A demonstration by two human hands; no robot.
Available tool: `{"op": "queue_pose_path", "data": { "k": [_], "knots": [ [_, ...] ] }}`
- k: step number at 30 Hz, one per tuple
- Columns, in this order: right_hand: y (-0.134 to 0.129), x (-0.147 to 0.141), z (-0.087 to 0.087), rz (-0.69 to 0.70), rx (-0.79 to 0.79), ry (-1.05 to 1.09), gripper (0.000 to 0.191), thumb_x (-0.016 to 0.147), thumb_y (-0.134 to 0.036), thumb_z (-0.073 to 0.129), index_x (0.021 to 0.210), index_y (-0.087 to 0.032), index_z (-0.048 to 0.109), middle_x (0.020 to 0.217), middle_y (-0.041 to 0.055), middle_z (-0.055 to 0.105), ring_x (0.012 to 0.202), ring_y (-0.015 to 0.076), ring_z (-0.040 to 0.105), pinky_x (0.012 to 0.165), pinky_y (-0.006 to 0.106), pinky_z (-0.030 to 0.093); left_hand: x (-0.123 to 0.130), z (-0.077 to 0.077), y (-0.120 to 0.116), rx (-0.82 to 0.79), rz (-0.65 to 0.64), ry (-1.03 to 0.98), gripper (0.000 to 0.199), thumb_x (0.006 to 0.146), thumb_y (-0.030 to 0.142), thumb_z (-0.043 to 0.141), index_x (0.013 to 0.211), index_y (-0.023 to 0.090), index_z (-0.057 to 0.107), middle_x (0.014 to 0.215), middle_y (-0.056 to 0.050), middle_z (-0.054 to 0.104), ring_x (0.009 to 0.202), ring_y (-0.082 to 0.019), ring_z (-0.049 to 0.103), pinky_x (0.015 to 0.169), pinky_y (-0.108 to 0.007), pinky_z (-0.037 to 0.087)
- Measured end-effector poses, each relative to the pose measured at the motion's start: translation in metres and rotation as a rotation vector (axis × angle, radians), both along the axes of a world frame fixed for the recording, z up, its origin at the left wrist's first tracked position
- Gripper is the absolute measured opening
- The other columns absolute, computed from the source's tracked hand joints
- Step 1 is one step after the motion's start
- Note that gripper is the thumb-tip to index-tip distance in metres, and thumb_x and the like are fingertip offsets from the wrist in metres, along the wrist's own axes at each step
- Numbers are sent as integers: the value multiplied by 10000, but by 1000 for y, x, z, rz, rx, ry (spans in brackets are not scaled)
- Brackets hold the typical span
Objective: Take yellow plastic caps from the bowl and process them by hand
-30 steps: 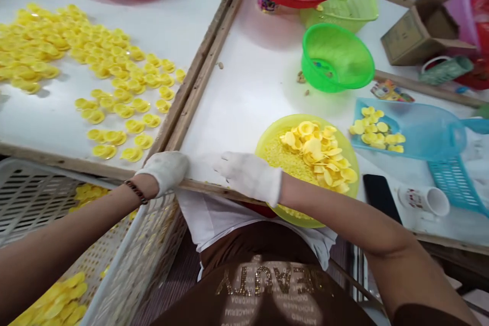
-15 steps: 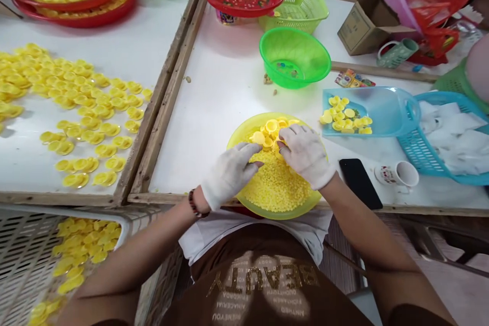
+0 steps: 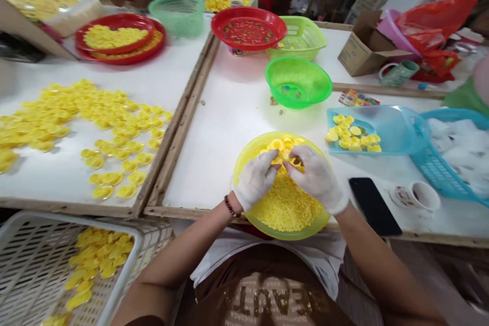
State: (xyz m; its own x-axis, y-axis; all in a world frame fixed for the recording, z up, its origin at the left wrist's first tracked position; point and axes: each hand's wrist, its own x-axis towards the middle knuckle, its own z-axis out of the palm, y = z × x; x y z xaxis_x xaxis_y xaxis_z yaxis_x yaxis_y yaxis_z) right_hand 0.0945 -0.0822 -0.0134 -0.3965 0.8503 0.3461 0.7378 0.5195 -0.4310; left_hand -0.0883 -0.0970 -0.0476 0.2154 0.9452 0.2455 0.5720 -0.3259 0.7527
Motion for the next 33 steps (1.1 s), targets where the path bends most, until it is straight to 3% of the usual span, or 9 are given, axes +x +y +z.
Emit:
{"op": "queue_pose_path", "data": {
  "k": [4, 7, 13, 17, 20, 23, 28, 30, 33],
  "knots": [
    [-19, -4, -7, 124, -46, 208, 61, 947, -273, 609, 969, -225, 579, 959, 59, 666, 924, 220, 658, 817, 368, 543, -13, 14, -16, -188, -91, -328, 309, 952, 328, 574, 1205, 164, 642, 959, -87, 710, 896, -203, 680, 837, -340, 574],
    [-29, -15, -23, 244, -33, 216, 57, 958, -219, 580, 1013, -234, 579, 1036, 66, 674, 1024, 234, 667, 896, 397, 550, -28, 17, -27, -192, -49, -347, 357, 913, 353, 642, 1214, 162, 648, 960, -89, 720, 884, -209, 685, 803, -331, 572],
    [-42, -33, -41, 225, -92, -24, 261, 962, -250, 567, 1209, -167, 548, 1137, 133, 659, 1047, 280, 635, 911, 441, 540, -52, 1, -37, 67, 96, 129, 298, 902, 250, 630, 1193, 202, 677, 1021, -101, 740, 988, -261, 684, 917, -436, 521],
    [-50, -36, -41, 301, -113, -293, 261, 1002, -342, 514, 1114, -129, 616, 1031, 144, 655, 971, 288, 603, 868, 450, 506, -54, -10, -40, 172, 73, 350, 260, 904, 243, 649, 1160, 211, 684, 1197, -107, 708, 1154, -298, 614, 1000, -490, 442],
    [-48, -33, -43, 313, -186, -289, 241, 1024, -320, 474, 951, -149, 627, 900, 96, 654, 820, 222, 586, 754, 371, 478, -53, -13, -39, 173, 111, 392, 248, 901, 308, 677, 1129, 210, 679, 1264, -107, 673, 1171, -319, 579, 983, -497, 434],
    [-41, -29, -40, 232, -394, 10, 317, 1022, -359, 487, 756, -196, 545, 700, -1, 563, 634, 143, 487, 619, 296, 404, -49, -13, -39, 171, 84, 379, 254, 908, 269, 656, 1151, 197, 643, 1182, -96, 700, 1099, -303, 608, 954, -486, 450],
    [-25, -37, -20, 14, -784, 948, 447, 968, -540, 553, 686, -221, 415, 575, -70, 378, 482, 83, 334, 458, 246, 289, -30, -12, -41, 129, -15, 194, 418, 860, 175, 645, 1264, 182, 535, 1123, -101, 713, 1010, -260, 669, 916, -417, 520],
    [-20, -45, -14, 0, -824, 1219, 462, 939, -566, 592, 693, -225, 398, 572, -81, 356, 450, 68, 299, 433, 237, 265, -20, -13, -42, 96, -23, 138, 486, 836, 170, 649, 1298, 194, 500, 1097, -97, 713, 1002, -259, 682, 912, -409, 537],
    [-14, -57, -13, -19, -753, 1397, 465, 932, -577, 598, 702, -225, 399, 575, -81, 373, 444, 64, 350, 448, 233, 304, -10, -14, -41, 60, -28, 59, 557, 817, 162, 646, 1338, 206, 452, 1130, -98, 706, 1058, -259, 684, 954, -407, 540]
  ]
}}
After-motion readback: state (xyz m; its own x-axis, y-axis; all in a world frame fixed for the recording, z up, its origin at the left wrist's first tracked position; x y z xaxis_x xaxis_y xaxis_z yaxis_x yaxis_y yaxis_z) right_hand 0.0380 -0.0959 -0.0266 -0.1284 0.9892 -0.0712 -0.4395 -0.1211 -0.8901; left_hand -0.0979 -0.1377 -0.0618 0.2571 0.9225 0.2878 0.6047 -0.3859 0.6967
